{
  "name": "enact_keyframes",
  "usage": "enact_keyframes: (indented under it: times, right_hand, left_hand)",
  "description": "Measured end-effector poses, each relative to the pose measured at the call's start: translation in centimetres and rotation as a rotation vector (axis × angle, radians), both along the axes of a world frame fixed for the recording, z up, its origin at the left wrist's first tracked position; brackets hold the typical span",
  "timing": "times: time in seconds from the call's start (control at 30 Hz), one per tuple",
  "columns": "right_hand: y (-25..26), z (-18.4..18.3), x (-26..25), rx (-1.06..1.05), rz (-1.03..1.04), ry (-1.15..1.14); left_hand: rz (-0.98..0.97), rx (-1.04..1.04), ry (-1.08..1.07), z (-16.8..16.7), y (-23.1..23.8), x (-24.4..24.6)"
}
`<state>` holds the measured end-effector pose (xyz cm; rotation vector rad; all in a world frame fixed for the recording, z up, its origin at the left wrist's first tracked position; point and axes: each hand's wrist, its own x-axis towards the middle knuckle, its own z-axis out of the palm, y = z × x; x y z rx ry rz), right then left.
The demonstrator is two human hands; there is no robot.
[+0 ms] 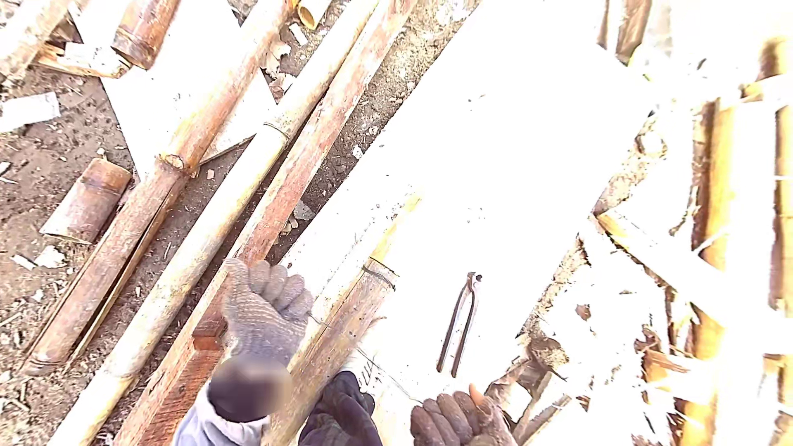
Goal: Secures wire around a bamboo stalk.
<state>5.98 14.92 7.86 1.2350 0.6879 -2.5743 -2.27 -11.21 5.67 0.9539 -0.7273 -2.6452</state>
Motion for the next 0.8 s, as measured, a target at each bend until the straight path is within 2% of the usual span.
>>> enact_keyframes:
  times: [0.07, 0.13, 0.17, 0.27, 0.3, 0.33, 0.4, 0.47, 0.5, 0.57, 0.63, 0.7, 0.8]
  right_hand:
    - [3.0, -1.1, 1.0, 0.182, 0.036, -0.061]
    - [6.2, -1.6, 1.4, 0.490, 0.248, -0.133]
    - [7.5, -1.3, 1.1, 0.689, 0.388, -0.089]
    - [7.6, 1.8, -2.4, 1.493, 0.614, 0.281]
    - [6.6, 3.5, -4.2, 1.683, 0.675, 0.424]
    - [5.2, 5.1, -5.8, 1.789, 0.780, 0.561]
    - [0.6, 7.3, -8.0, 1.810, 1.114, 0.724]
    - [-3.5, 6.3, -8.4, 1.722, 1.419, 0.724]
    - [-4.4, 5.0, -8.1, 1.652, 1.499, 0.683]
    - [-4.2, 2.2, -7.2, 1.386, 1.470, 0.629]
    - [-2.6, 1.6, -6.3, 1.126, 1.355, 0.579]
    - [-0.8, 1.9, -5.3, 1.044, 1.302, 0.544]
    - [1.1, 2.3, -4.4, 1.092, 1.326, 0.544]
  left_hand:
    - [0.020, -0.116, 0.123, 0.0, -2.6, -0.1]
    - [0.047, -0.212, 0.185, 0.7, -4.5, -0.4]
    - [0.047, -0.238, 0.190, 1.2, -4.7, -0.6]
    - [-0.077, -0.314, 0.248, 1.5, -2.3, -0.5]
    - [-0.137, -0.323, 0.266, 1.4, -0.8, -0.3]
    - [-0.179, -0.304, 0.273, 1.2, 0.9, -0.1]
    - [-0.213, -0.193, 0.277, 1.3, 4.1, 0.1]
    - [-0.179, -0.066, 0.285, 1.5, 6.3, -0.3]
    - [-0.150, -0.008, 0.287, 1.6, 6.7, -0.6]
    - [-0.104, 0.074, 0.234, 1.7, 6.4, -1.2]
    - [-0.100, 0.088, 0.122, 1.2, 5.4, -1.4]
    - [-0.133, 0.123, 0.033, 0.3, 4.7, -0.6]
    - [-0.231, 0.230, -0.030, -0.7, 5.0, 0.4]
